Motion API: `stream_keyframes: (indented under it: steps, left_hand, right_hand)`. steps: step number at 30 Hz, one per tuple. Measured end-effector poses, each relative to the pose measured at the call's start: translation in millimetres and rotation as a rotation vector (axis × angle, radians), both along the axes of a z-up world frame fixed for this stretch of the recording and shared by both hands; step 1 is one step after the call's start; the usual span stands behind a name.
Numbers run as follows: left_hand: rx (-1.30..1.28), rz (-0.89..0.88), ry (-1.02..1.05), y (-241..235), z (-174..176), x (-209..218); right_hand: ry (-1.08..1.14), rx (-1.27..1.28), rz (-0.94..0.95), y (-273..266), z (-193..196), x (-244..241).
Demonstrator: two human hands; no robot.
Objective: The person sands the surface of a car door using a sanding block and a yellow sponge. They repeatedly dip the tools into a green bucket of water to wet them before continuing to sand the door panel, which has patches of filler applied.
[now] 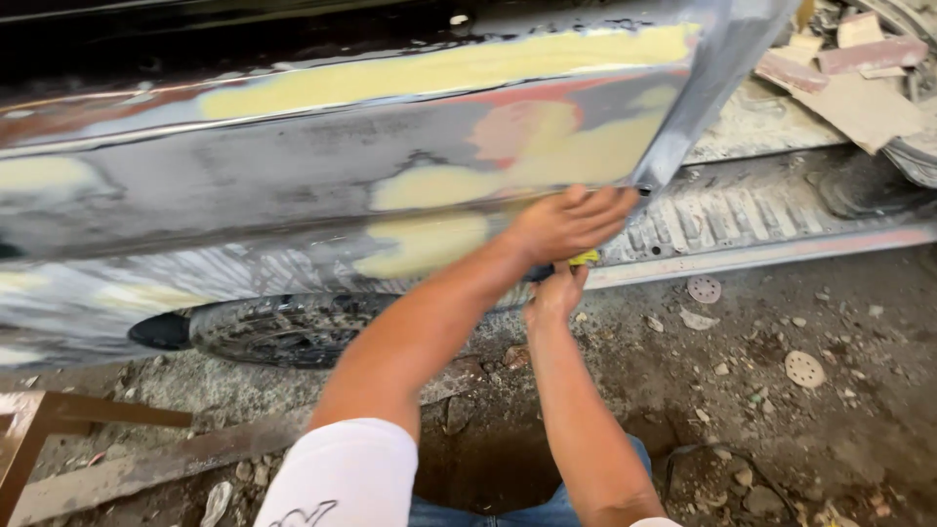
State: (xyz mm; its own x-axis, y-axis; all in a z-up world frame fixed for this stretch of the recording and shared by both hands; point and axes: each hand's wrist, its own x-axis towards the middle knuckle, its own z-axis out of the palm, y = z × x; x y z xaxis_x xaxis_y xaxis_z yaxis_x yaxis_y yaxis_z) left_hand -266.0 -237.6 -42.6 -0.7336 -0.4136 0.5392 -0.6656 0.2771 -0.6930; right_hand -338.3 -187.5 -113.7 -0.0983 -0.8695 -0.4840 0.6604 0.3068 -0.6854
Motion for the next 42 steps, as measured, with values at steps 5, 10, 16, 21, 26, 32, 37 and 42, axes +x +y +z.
stream_keyframes:
  steps: [5,10,16,21,26,32,37,42]
  left_hand:
    - [0.001,0.053,-0.068,72.7,14.1,91.8]
    - [0.554,0.530,-0.441,234.1,22.4,265.8]
    - [1.069,0.981,-0.567,197.3,80.9,191.4]
    - [0.075,0.039,-0.059,59.3,10.6,74.8]
    - [0.346,0.290,-0.348,148.8,57.5,164.6]
    - [0.216,0.453,-0.138,260.8,3.6,306.2]
    - [0.465,0.515,-0.364,164.0,28.5,191.7]
    - [0.043,0.054,-0.055,81.3,9.8,99.1]
  right_hand:
    - [0.050,-0.121,0.006,-5.5,-32.0,-0.7]
    - [0.036,-0.156,0.033,-2.9,-34.8,3.3]
    - [0.049,-0.139,0.014,2.5,-23.9,4.2]
    - [0.068,-0.083,0.043,3.0,-8.7,5.0]
    - [0.081,-0.079,0.040,-0.2,-25.0,0.8]
    - [0.083,-0.117,0.030,-2.9,-34.2,3.8]
    - [0.083,-0.098,0.019,-4.6,-30.7,6.5]
    - [0.022,-0.091,0.026,-1.1,-29.1,8.6]
